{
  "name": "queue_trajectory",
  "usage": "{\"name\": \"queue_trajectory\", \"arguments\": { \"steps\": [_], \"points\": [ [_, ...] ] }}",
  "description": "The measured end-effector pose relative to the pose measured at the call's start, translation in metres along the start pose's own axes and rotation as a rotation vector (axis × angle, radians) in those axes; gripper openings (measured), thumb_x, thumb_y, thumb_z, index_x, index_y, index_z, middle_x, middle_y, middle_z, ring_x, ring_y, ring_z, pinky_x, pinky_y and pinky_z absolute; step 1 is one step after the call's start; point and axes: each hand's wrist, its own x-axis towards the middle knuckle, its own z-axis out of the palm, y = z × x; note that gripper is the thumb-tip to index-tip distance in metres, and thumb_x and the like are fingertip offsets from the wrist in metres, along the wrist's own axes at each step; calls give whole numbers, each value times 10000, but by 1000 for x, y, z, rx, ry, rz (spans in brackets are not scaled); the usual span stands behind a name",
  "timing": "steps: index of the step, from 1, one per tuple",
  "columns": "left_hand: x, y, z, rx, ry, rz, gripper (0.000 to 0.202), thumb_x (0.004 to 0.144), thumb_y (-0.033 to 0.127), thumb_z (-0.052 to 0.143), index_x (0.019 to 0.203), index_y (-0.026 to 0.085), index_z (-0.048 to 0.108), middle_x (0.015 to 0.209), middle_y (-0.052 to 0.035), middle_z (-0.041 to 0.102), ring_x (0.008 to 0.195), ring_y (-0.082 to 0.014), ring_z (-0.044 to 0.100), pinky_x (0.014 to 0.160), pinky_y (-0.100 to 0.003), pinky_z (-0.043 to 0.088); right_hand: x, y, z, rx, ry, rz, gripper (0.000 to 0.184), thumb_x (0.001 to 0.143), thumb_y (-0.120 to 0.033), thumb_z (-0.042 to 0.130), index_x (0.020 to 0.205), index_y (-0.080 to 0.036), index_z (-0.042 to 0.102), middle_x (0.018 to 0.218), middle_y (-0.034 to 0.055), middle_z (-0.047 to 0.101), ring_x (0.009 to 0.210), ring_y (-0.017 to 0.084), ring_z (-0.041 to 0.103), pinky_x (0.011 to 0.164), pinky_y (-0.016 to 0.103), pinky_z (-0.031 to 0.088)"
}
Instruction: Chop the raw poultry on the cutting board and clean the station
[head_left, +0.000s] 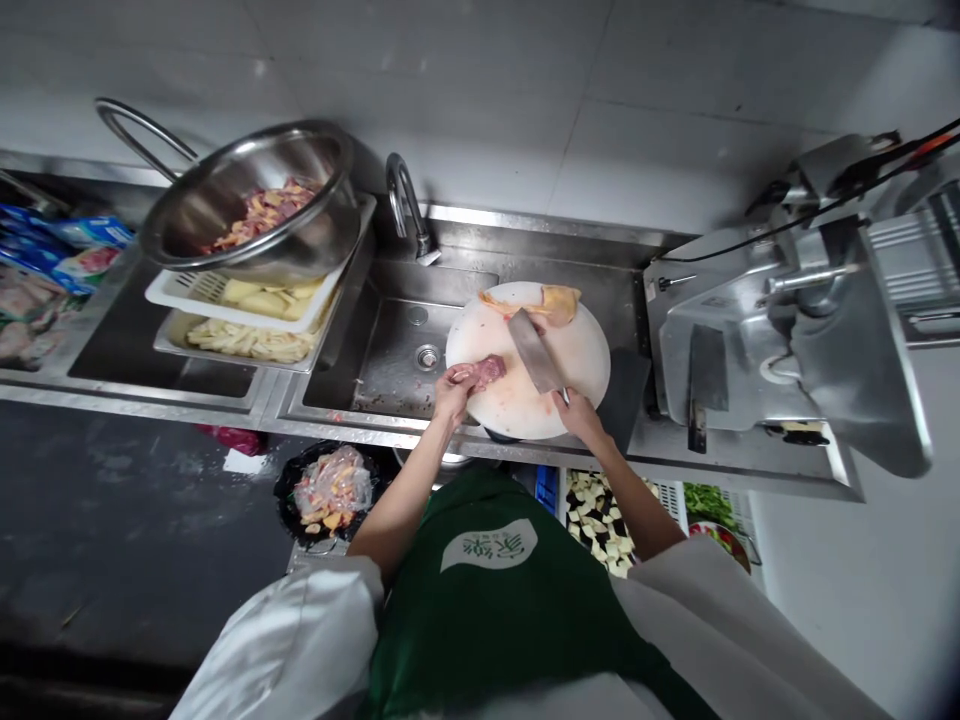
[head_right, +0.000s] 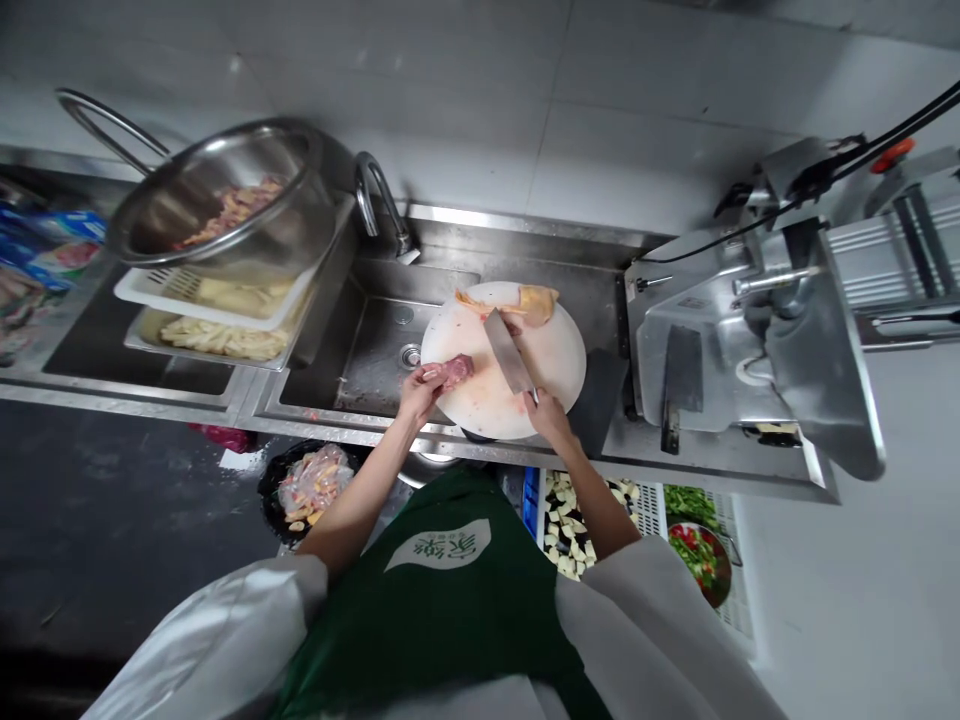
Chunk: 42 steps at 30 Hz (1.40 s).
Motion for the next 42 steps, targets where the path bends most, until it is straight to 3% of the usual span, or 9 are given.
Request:
{"name": "queue_trajectory", "arguments": {
  "steps": [8,12,18,25,29,32,37,39,42],
  "points": [
    [-10,-11,-8,373,65,15,253,781,164,776,789,214,528,504,46,604,374,-121,553,401,-197,420,-28,-34,-39,-91,196,-104,458,1115,-456,373,1244,-121,656,1036,198,776,978,300,739,811,308,461],
    [-12,-14,-14,475,91,55,266,821,213,767,821,232,502,492,54,602,374,-125,563,401,-188,412,-32,-66,-25,10,400,-197,530,1128,-461,304,1343,-82,605,1015,207,771,954,304,745,807,318,482],
    [-12,-19,-18,521,96,63,278,824,286,786,806,235,513,513,31,621,391,-143,577,413,-210,398,-21,-69,5,-89,5,-137,418,1098,-368,424,1327,-115,665,1161,194,774,1051,282,740,856,309,514],
    [-15,-33,-37,516,191,260,219,888,400,717,908,215,600,637,9,647,544,-153,609,559,-251,465,-33,-78,-13,29,347,-208,550,1117,-465,309,1389,-93,610,1057,214,774,988,324,749,845,348,527],
    [-19,-38,-39,635,43,549,163,938,348,639,880,202,684,880,-66,702,813,-195,658,776,-308,523,-28,-80,21,-33,80,-158,495,1097,-379,362,1336,-67,663,1174,235,761,1076,310,737,895,343,534],
    [-22,-38,-38,699,-75,597,130,923,288,635,883,199,721,925,-81,697,857,-211,648,792,-323,519,-24,-76,15,-97,-12,-172,495,1090,-388,377,1376,-95,653,1248,220,748,1131,313,723,938,353,530],
    [-31,-33,-61,632,181,562,125,922,287,612,863,210,691,892,-66,655,839,-200,624,798,-308,521,-39,-87,-22,-68,247,-234,561,1103,-455,307,1421,-91,592,1111,230,767,1045,337,741,910,376,533],
    [-36,-34,-81,623,259,528,124,919,294,599,867,215,679,897,-61,647,828,-195,619,798,-305,523,-46,-95,-15,-2,345,-243,589,1113,-463,252,1409,-79,587,1096,242,759,1026,337,742,894,376,535],
    [-45,-38,-113,647,324,500,130,910,320,597,867,217,665,884,-59,641,809,-197,612,783,-311,522,-44,-101,16,-15,187,-186,548,1106,-421,291,1323,-62,644,1062,261,760,999,344,743,886,392,542]
  ]
}}
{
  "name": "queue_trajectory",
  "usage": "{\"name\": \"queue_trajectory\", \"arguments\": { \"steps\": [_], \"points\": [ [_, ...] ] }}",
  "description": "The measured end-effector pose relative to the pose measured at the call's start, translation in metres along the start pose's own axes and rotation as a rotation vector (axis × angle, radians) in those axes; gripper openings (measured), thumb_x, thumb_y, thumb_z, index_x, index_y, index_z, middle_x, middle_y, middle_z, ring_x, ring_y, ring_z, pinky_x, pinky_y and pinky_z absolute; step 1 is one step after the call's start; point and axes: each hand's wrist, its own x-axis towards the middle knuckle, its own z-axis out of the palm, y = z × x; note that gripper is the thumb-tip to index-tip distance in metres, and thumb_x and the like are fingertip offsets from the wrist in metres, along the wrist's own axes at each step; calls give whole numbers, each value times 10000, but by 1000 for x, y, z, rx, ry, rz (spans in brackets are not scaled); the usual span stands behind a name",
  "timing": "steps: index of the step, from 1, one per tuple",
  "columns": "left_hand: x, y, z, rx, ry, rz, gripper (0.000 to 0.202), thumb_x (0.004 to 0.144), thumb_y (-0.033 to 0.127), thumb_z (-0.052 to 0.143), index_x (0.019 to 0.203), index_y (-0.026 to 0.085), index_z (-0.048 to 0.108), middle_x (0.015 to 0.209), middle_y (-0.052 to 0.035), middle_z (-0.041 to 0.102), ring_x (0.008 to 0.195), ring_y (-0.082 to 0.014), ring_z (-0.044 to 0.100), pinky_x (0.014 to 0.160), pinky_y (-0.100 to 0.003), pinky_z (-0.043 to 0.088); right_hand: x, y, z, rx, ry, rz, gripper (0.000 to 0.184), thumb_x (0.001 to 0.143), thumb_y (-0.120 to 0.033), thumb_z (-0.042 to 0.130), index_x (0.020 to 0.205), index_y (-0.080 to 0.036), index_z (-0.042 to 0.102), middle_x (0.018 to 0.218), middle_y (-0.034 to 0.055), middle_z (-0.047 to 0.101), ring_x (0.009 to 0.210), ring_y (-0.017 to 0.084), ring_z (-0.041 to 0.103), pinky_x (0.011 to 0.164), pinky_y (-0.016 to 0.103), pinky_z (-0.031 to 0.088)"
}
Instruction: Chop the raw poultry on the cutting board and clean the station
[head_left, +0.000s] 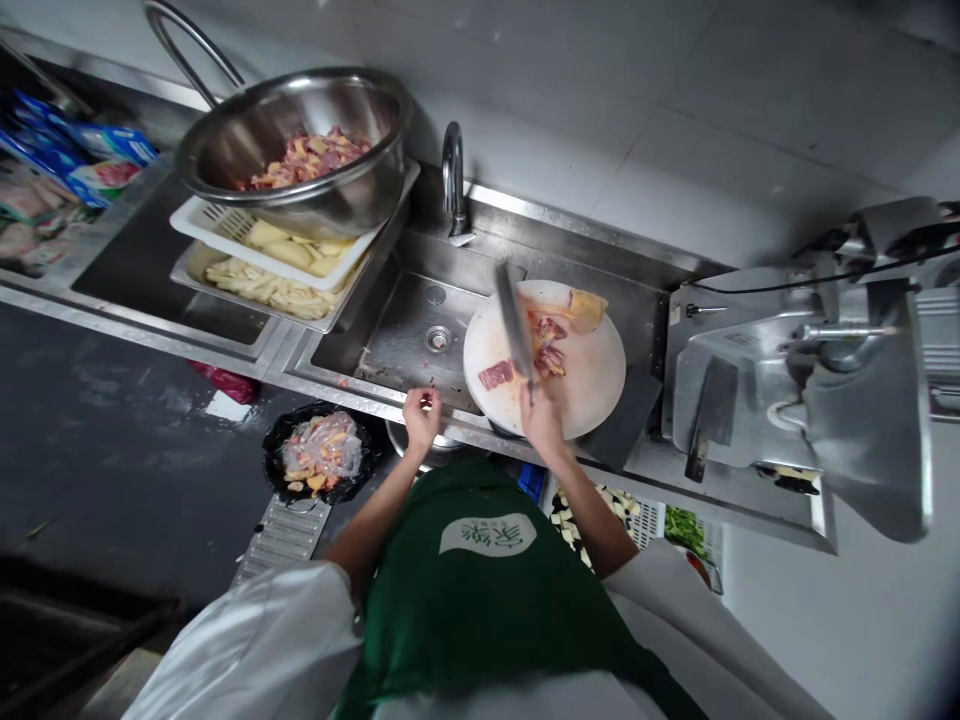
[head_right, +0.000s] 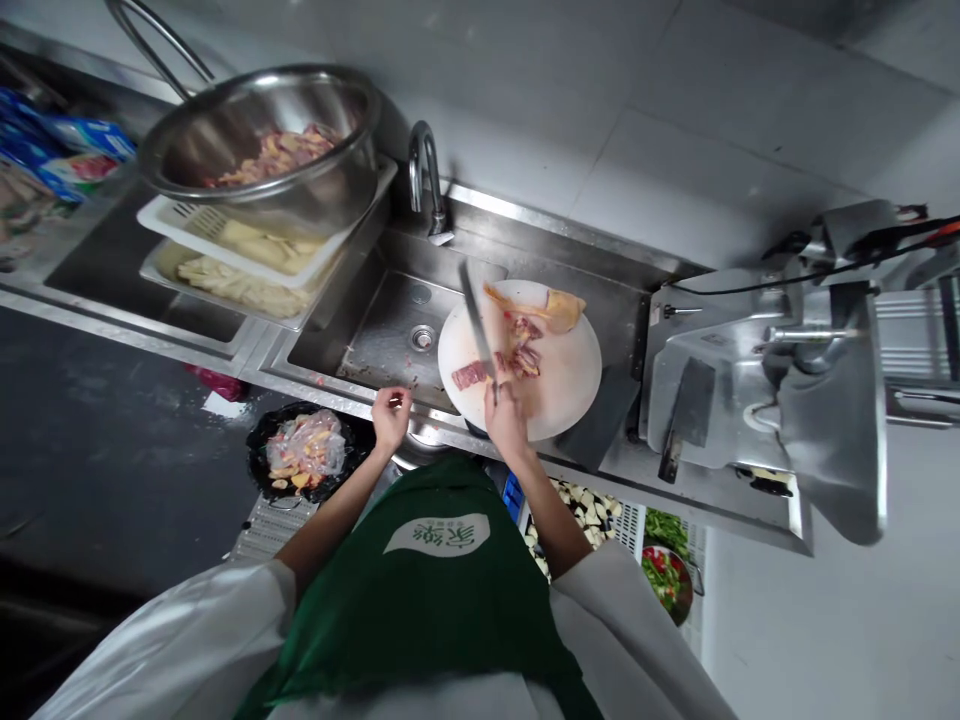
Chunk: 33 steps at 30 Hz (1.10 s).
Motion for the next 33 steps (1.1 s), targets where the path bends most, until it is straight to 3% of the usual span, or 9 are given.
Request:
{"name": "queue_trajectory", "arguments": {
  "steps": [3,5,11,14,17,22,25,28,33],
  "points": [
    [-8,-20,-23,48,10,-58,141,901,340,591,854,223,654,893,-61,652,828,-201,621,779,-309,531,10,2,17,-69,-202,19,487,1087,-371,355,1281,-64,680,1091,253,768,1041,334,731,907,385,545],
    [-14,-32,-37,85,18,-106,155,896,356,585,846,226,653,903,-63,662,844,-205,631,784,-309,539,17,5,6,-84,-208,-30,464,1081,-368,390,1332,-89,664,1160,225,765,1087,314,719,918,356,537],
    [-34,-66,-66,150,119,-197,197,863,400,599,833,216,661,871,-58,657,789,-212,627,811,-346,544,6,-8,-39,-16,111,-95,550,1112,-452,309,1403,-87,600,1109,229,761,1013,330,739,860,350,523],
    [-40,-74,-73,143,144,-229,206,861,411,602,844,213,657,864,-56,651,788,-214,626,801,-346,539,-3,-13,-17,9,131,-70,545,1122,-440,287,1347,-71,620,1093,238,762,993,318,746,840,335,524],
    [-38,-70,-71,125,147,-228,199,867,409,599,846,217,645,877,-59,651,805,-215,628,798,-338,539,1,-6,21,-50,-94,14,453,1113,-376,362,1251,-70,667,1071,233,772,1006,299,752,854,318,525],
    [-18,-28,-35,92,-43,-33,153,920,342,570,854,227,646,890,-68,656,829,-221,626,808,-338,531,24,20,45,24,-158,33,413,1087,-397,441,1205,-85,685,1092,210,778,1063,254,740,859,265,528],
    [-1,12,8,97,-223,163,167,964,307,551,909,224,686,969,-96,684,967,-254,633,939,-379,513,37,36,40,233,-202,86,427,1049,-491,499,1145,-118,684,782,81,754,773,198,736,686,225,534],
    [10,42,52,148,-401,288,184,966,269,582,1045,217,739,1169,-130,697,1148,-299,598,1068,-439,442,41,53,34,466,-289,151,456,994,-588,540,1123,-167,654,490,-72,541,434,142,558,459,198,438],
    [10,55,82,308,-489,322,205,978,241,582,1059,213,769,1256,-145,688,1219,-331,561,1101,-494,362,10,96,22,666,-162,162,458,923,-688,547,864,-234,549,449,-86,465,352,121,472,364,208,354]
  ]
}}
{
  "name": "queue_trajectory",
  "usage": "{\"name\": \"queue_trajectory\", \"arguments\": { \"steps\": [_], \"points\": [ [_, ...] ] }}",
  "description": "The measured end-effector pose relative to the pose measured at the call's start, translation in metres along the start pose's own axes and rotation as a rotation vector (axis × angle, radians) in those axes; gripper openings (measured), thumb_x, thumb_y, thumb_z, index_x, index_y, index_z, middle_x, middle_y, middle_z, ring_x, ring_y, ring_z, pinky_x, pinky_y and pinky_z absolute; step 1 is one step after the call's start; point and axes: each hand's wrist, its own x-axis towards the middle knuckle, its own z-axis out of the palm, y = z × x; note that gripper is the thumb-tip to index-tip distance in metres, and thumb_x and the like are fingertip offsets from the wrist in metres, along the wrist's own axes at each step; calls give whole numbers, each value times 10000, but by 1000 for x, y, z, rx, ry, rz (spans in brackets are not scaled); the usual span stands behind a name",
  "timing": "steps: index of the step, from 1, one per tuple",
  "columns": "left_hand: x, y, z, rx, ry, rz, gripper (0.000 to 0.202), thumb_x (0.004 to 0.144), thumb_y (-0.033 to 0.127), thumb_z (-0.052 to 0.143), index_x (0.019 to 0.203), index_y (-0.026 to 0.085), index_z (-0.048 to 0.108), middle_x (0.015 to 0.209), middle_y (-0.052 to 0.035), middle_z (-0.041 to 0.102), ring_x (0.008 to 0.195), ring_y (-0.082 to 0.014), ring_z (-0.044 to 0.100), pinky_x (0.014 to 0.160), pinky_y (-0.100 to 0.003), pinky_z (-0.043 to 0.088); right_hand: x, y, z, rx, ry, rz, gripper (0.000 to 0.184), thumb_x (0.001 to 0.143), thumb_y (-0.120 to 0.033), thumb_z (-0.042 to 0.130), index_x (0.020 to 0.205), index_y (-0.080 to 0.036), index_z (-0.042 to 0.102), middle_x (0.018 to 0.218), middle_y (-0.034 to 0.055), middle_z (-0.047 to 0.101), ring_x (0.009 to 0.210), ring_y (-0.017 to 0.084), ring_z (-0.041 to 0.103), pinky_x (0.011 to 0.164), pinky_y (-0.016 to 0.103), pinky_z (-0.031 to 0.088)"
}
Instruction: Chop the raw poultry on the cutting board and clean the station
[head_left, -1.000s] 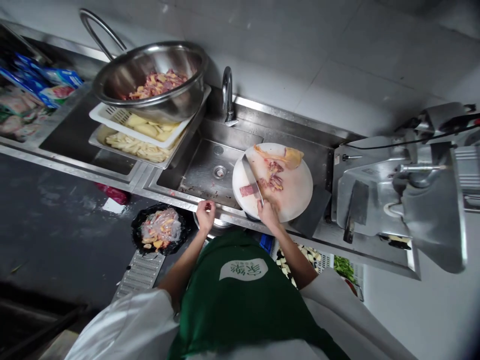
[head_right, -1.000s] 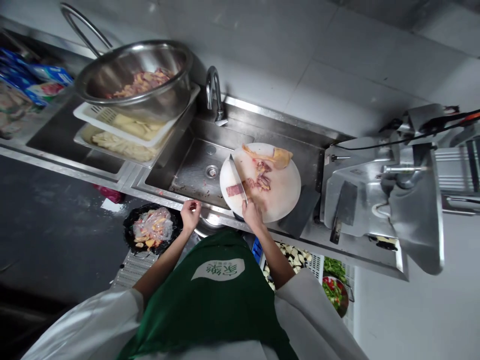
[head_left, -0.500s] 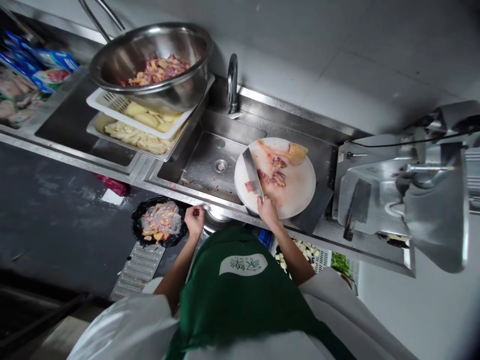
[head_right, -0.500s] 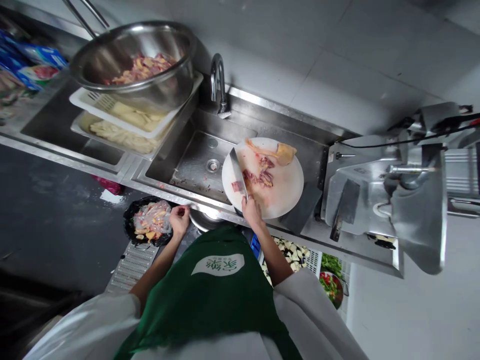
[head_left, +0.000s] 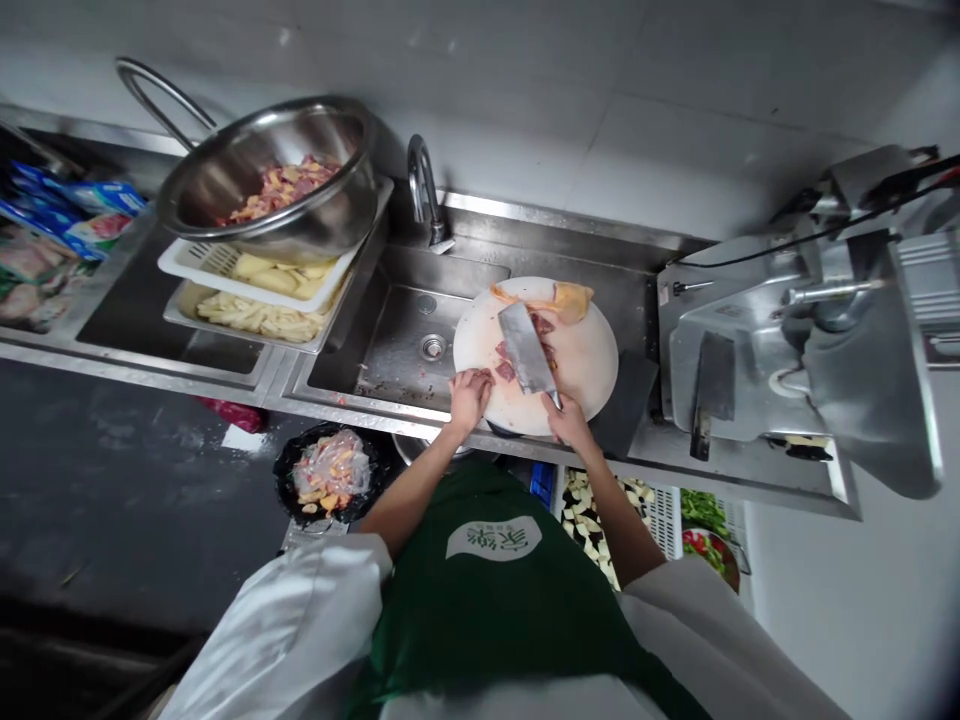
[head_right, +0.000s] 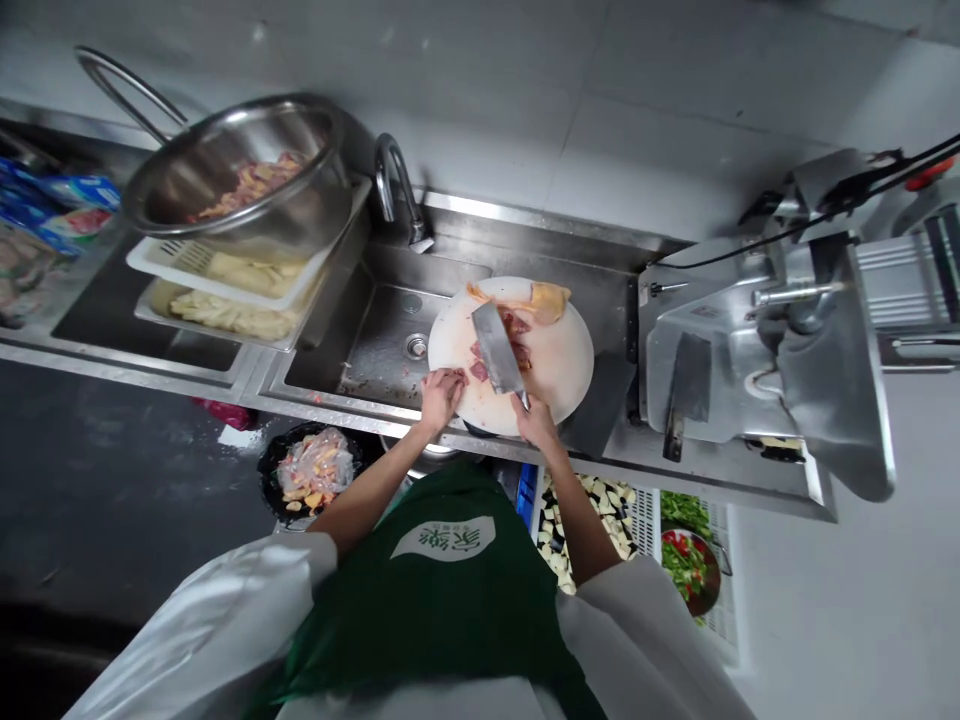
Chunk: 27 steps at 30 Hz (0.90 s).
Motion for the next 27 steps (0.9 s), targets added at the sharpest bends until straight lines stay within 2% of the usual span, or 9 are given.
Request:
{"name": "queue_trajectory", "arguments": {
  "steps": [4,9,11,14,17,20,22,24,27],
  "points": [
    [19,9,2,29,-68,61,174,969,269,604,989,204,764,1145,-144,726,1130,-335,591,1072,-510,371,-40,32,-33,247,241,26,519,876,-776,537,808,-273,428,460,-95,443,343,123,445,359,236,374],
    [117,39,25,70,-27,98,224,963,220,558,1070,168,748,1174,-180,689,1158,-352,587,1051,-507,424,-84,63,-62,329,450,161,500,869,-760,553,788,-295,387,443,-85,436,348,153,448,369,277,385],
    [159,52,42,66,-131,157,294,925,178,601,1191,168,724,1287,-188,650,1208,-342,581,1076,-492,439,-101,72,-65,277,472,214,469,895,-725,522,754,-298,390,438,-61,450,364,169,468,400,296,405],
    [205,64,62,205,-401,221,557,763,177,808,1304,205,680,1463,-185,547,1329,-389,521,1133,-552,414,-125,83,-64,164,481,260,429,916,-683,482,736,-295,444,474,-6,524,435,207,536,477,326,450],
    [228,69,66,393,-571,228,722,561,154,938,1237,203,692,1503,-185,503,1422,-467,426,1171,-667,330,-145,91,-61,-6,438,252,397,922,-649,465,767,-285,503,587,53,631,567,250,621,571,344,470],
    [237,72,58,453,-597,189,535,505,116,938,988,144,711,1402,-204,564,1409,-491,428,1155,-686,332,-155,93,-59,-174,309,187,354,953,-582,431,812,-277,541,700,86,700,690,283,680,664,355,469],
    [235,71,49,361,-552,153,396,525,125,916,845,149,684,1236,-176,644,1322,-439,516,1121,-604,412,-153,88,-57,-265,188,119,330,991,-521,412,880,-265,588,765,95,732,766,297,709,713,355,470],
    [229,68,37,165,-490,84,290,577,135,878,738,174,640,961,-102,682,1090,-320,637,1012,-448,515,-145,77,-52,-375,69,47,311,1025,-466,422,960,-249,636,824,101,756,837,300,727,759,348,473],
    [217,63,11,-131,-396,-27,338,616,111,856,633,208,532,625,21,538,666,-153,570,728,-262,530,-122,48,-38,-537,-71,-35,314,1061,-438,457,1052,-219,683,922,120,782,925,293,738,828,334,475]
  ]
}}
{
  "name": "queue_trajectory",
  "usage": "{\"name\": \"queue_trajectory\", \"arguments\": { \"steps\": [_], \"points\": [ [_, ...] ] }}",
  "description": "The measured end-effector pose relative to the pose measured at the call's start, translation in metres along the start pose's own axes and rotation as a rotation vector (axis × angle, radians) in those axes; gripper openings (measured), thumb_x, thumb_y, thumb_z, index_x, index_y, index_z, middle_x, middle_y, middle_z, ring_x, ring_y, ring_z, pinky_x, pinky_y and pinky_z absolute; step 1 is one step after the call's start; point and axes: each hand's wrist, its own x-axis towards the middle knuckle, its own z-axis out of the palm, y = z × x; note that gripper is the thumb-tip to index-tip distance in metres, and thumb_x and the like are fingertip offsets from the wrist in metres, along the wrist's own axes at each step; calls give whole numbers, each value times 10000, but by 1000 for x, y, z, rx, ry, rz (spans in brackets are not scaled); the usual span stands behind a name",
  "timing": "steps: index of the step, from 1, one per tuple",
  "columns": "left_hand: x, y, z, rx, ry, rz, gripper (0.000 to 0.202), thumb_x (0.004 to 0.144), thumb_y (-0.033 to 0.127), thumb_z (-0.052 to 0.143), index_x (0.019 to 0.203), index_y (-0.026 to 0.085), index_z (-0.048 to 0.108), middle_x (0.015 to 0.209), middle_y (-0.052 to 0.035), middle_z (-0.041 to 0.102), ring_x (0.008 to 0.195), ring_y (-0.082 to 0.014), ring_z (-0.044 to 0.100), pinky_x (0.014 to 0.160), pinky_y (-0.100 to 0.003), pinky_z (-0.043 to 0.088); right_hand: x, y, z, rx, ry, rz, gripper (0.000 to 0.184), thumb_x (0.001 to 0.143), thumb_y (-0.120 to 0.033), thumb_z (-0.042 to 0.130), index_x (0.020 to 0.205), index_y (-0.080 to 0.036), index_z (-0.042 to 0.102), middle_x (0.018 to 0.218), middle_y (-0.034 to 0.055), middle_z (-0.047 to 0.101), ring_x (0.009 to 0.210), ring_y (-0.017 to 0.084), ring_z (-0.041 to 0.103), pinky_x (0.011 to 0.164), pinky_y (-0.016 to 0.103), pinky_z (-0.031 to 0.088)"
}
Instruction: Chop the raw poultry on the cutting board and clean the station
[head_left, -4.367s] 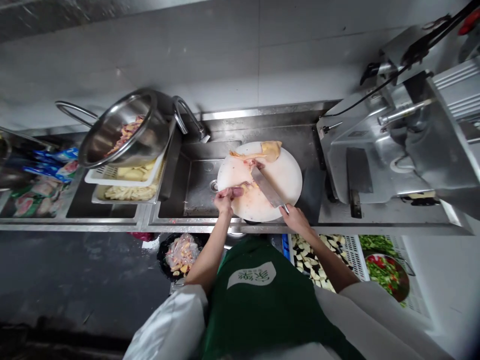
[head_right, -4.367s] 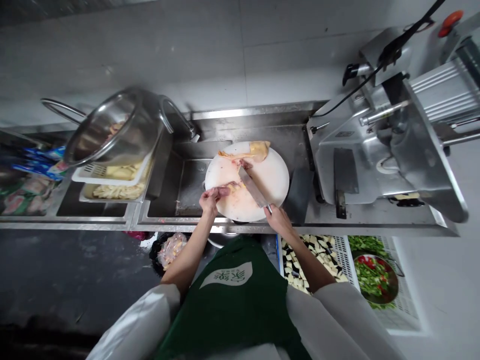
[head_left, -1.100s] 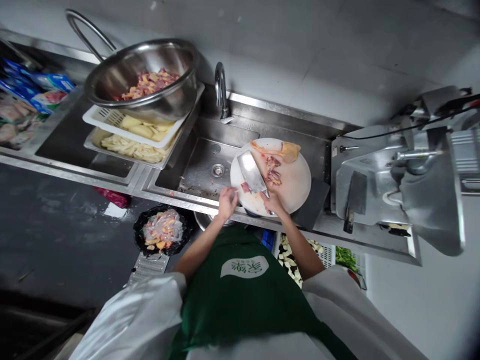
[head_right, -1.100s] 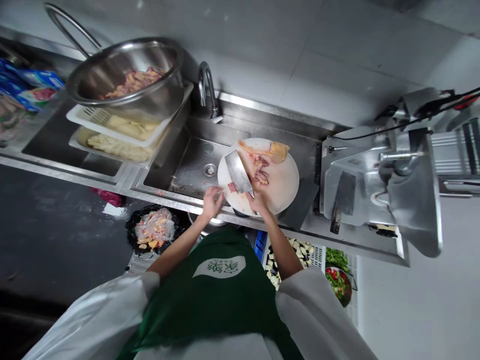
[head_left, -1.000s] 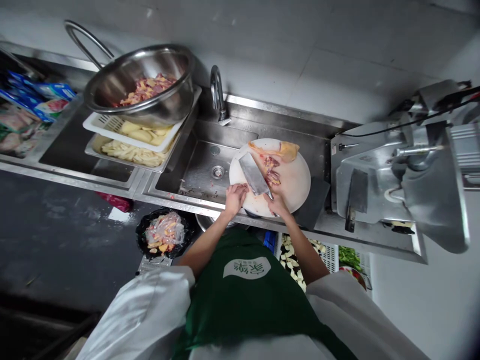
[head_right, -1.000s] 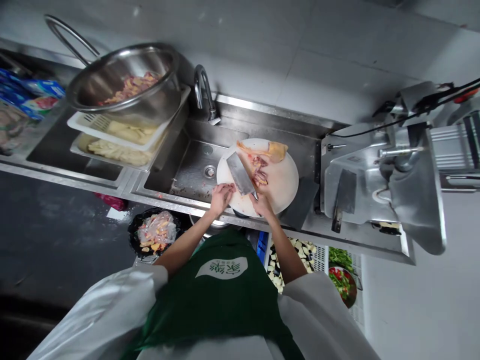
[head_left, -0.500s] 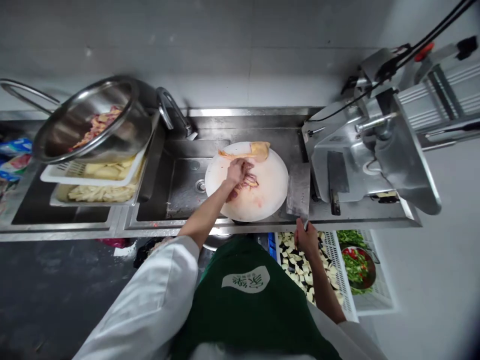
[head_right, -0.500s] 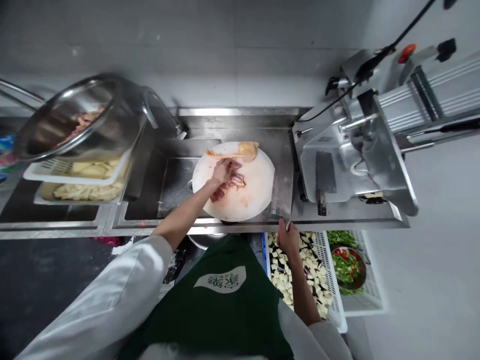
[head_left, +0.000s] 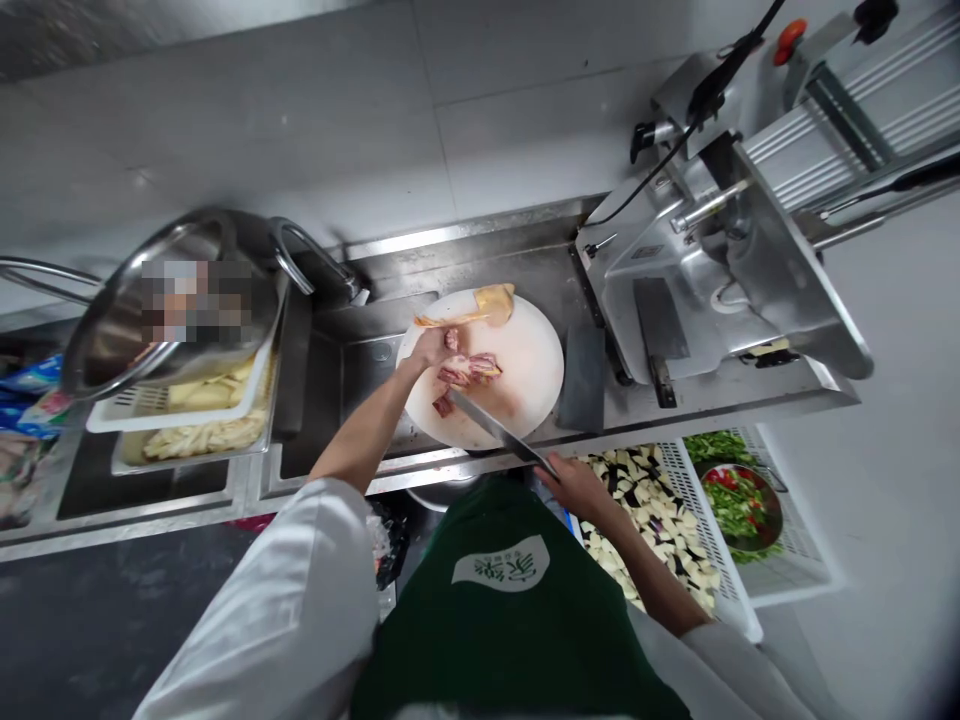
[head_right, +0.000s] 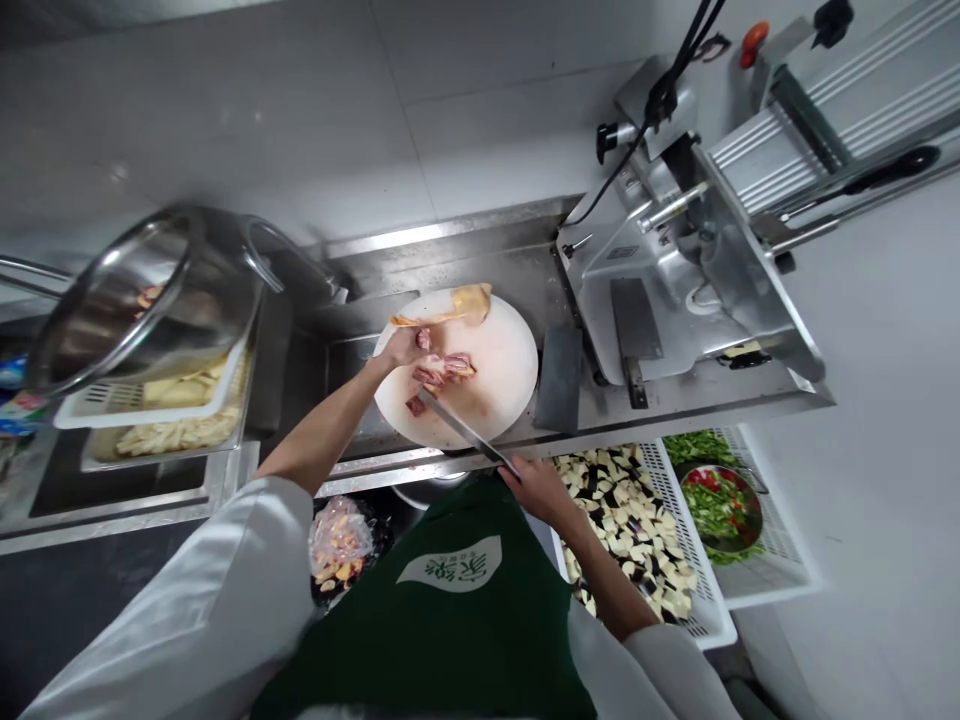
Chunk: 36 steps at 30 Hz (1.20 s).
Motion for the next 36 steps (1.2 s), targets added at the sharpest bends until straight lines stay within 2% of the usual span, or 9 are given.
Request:
{"name": "queue_trajectory", "arguments": {
  "steps": [8,13,16,19,25,29,32,34,36],
  "points": [
    [-63,3,-69,-674,399,-155,509,607,328,958,935,190,594,685,69,610,532,-77,552,524,-187,470,73,-49,-2,12,-50,4,408,1102,-458,441,1207,-172,713,1120,157,791,1081,272,742,871,287,466],
    [-112,-6,-8,-1015,157,-333,351,719,388,882,829,162,637,768,-32,695,647,-138,646,613,-268,564,84,-30,-14,-51,29,94,412,1106,-427,444,1202,-142,726,1140,174,790,1094,264,742,845,267,453],
    [-134,-18,44,-904,249,-450,336,700,336,890,725,177,595,663,-2,641,587,-120,594,581,-253,518,83,-29,-17,-87,42,97,414,1108,-424,444,1156,-135,737,1122,180,793,1085,267,746,838,268,449],
    [-151,-33,62,-632,390,-456,331,707,346,873,709,197,577,615,25,603,545,-122,555,558,-259,495,80,-36,-16,-115,48,124,411,1107,-432,445,1166,-139,727,1108,181,793,1071,270,749,824,273,449],
    [-181,-66,32,52,488,-269,275,791,440,818,857,208,686,824,-65,717,755,-216,678,738,-317,506,69,-59,-14,-156,50,129,399,1112,-420,423,1230,-133,674,1068,196,790,1011,288,763,804,298,457],
    [-210,-94,24,52,675,-266,275,898,477,687,903,202,690,818,-61,714,743,-216,668,781,-333,516,66,-88,-30,-159,159,35,364,1110,-388,415,1215,-129,649,977,182,794,905,286,769,766,300,464],
    [-243,-120,22,7,801,-233,250,936,438,620,883,198,670,836,-62,701,744,-205,651,768,-331,526,73,-112,-41,-58,442,-90,435,1112,-451,377,1220,-116,633,946,186,786,859,296,766,746,313,486],
    [-266,-133,21,13,863,-222,235,950,413,599,881,197,661,838,-62,685,763,-208,643,756,-334,527,81,-125,-37,28,608,-148,487,1109,-478,367,1264,-93,623,975,204,782,884,305,767,756,325,512],
    [-282,-136,22,39,918,-201,228,972,392,576,890,195,658,842,-63,669,767,-212,630,743,-342,523,90,-133,-20,28,560,-124,475,1105,-437,392,1283,-67,631,953,210,783,886,306,768,764,332,536]
  ]
}}
